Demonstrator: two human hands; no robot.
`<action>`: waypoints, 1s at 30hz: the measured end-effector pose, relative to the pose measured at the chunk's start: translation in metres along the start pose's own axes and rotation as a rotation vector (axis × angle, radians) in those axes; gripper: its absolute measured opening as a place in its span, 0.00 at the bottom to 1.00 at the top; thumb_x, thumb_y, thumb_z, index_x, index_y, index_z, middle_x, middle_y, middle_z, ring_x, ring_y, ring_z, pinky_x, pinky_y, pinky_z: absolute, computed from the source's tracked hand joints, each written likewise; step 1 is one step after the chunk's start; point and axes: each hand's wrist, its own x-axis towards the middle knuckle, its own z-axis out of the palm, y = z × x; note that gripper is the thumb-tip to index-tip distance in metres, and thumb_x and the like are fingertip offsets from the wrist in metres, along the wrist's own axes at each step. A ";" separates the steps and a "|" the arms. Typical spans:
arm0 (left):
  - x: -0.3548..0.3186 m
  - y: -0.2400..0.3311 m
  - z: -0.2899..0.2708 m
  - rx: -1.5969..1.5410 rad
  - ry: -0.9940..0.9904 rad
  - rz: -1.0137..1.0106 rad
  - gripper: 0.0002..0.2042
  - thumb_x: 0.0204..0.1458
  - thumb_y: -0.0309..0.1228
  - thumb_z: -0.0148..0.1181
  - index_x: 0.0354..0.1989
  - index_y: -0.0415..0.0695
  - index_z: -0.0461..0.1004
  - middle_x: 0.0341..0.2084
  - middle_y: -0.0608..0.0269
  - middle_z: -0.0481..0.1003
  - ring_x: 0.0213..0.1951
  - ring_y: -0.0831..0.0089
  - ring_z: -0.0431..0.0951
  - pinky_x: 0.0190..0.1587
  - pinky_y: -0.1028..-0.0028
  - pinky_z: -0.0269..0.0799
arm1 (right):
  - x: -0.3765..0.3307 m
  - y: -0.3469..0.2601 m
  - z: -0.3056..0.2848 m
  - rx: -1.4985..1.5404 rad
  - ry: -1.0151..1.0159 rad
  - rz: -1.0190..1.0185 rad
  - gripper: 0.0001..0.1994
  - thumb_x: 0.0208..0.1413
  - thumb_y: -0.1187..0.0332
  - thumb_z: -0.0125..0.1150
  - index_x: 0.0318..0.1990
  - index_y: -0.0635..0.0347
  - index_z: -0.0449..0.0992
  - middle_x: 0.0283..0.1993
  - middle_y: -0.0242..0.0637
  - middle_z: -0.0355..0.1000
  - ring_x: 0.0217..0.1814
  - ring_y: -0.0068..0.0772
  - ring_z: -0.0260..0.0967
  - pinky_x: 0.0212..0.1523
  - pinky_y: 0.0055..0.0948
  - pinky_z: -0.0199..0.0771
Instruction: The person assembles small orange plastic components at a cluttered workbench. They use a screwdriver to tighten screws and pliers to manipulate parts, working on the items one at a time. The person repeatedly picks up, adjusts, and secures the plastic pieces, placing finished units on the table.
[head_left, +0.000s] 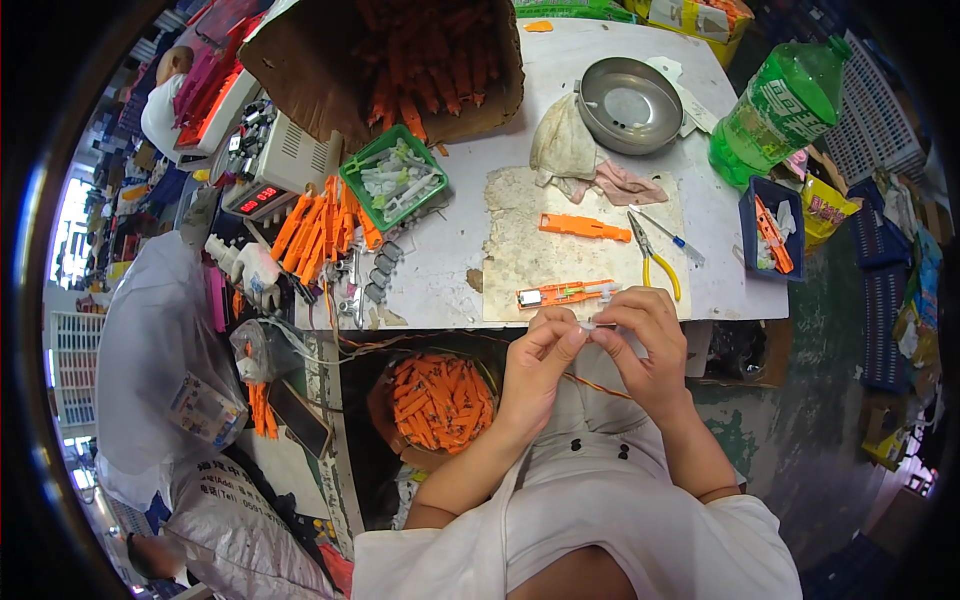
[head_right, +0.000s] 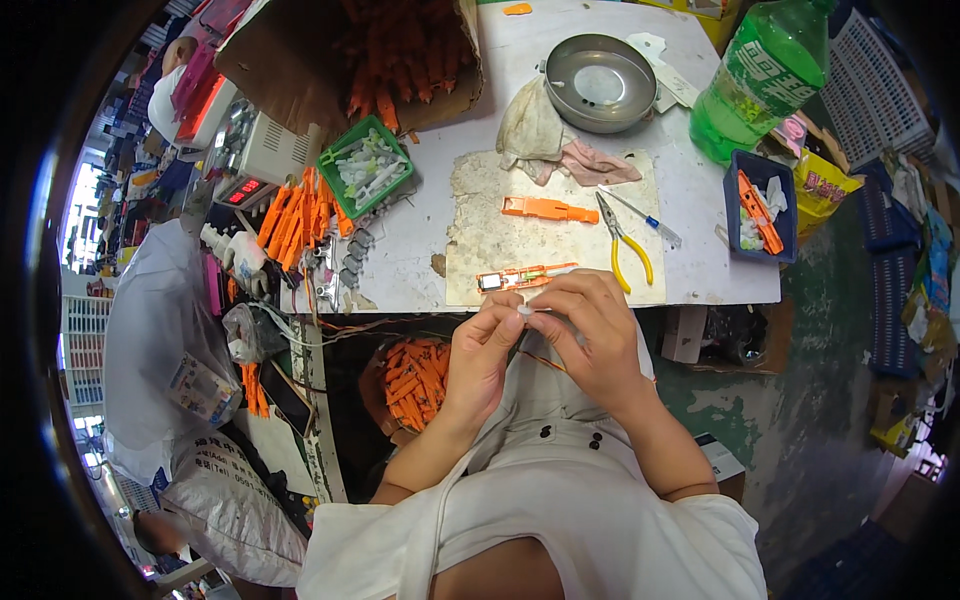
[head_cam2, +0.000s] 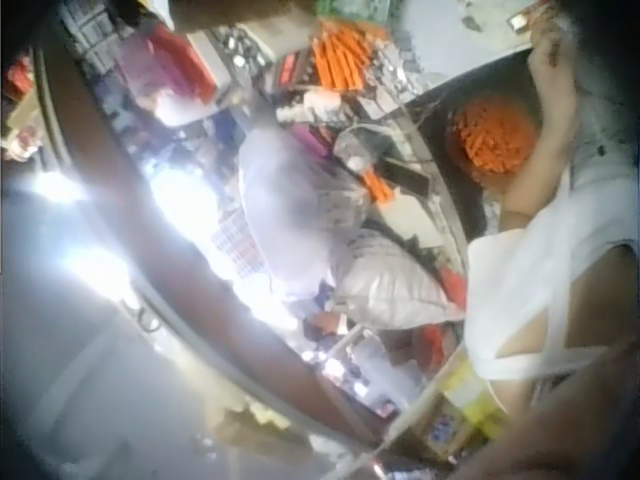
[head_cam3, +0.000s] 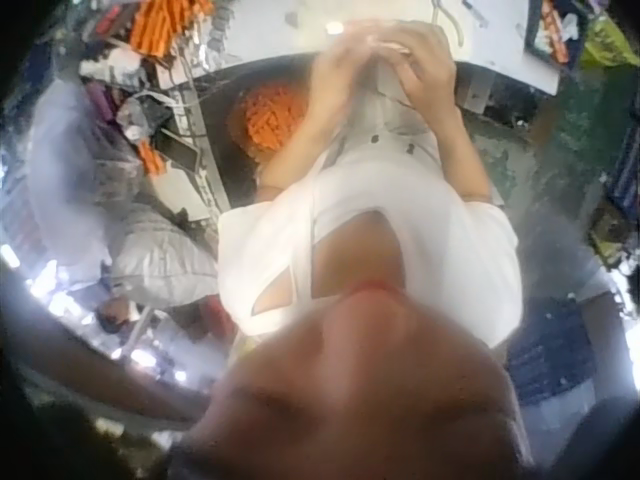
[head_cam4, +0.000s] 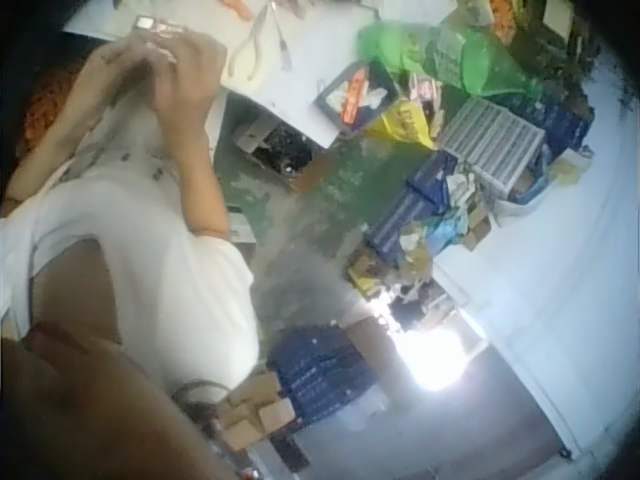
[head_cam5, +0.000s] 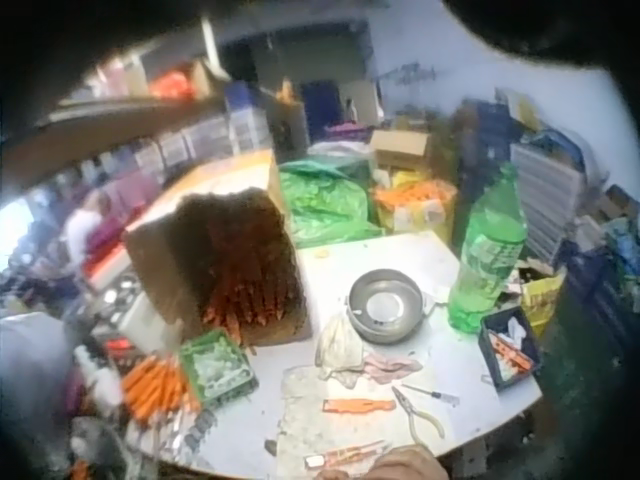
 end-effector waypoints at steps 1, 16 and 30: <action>0.000 0.000 -0.001 0.008 -0.001 0.007 0.07 0.54 0.30 0.57 0.31 0.39 0.74 0.36 0.70 0.64 0.39 0.83 0.63 0.43 0.83 0.57 | 0.001 0.000 0.000 -0.010 -0.005 -0.003 0.10 0.41 0.73 0.66 0.33 0.61 0.76 0.36 0.36 0.71 0.41 0.39 0.66 0.41 0.32 0.66; -0.001 0.000 0.002 0.050 0.023 0.030 0.06 0.53 0.30 0.58 0.31 0.39 0.75 0.36 0.70 0.64 0.39 0.82 0.63 0.42 0.82 0.58 | -0.002 0.001 0.000 -0.042 0.001 -0.036 0.08 0.41 0.74 0.66 0.31 0.60 0.74 0.35 0.36 0.69 0.40 0.39 0.65 0.40 0.33 0.65; 0.000 -0.017 -0.049 1.538 0.208 0.672 0.19 0.47 0.33 0.61 0.49 0.45 0.70 0.47 0.61 0.67 0.55 0.56 0.58 0.57 0.59 0.51 | 0.017 0.060 0.044 -0.013 -0.295 0.003 0.05 0.48 0.71 0.58 0.31 0.61 0.71 0.35 0.37 0.67 0.42 0.40 0.62 0.44 0.34 0.62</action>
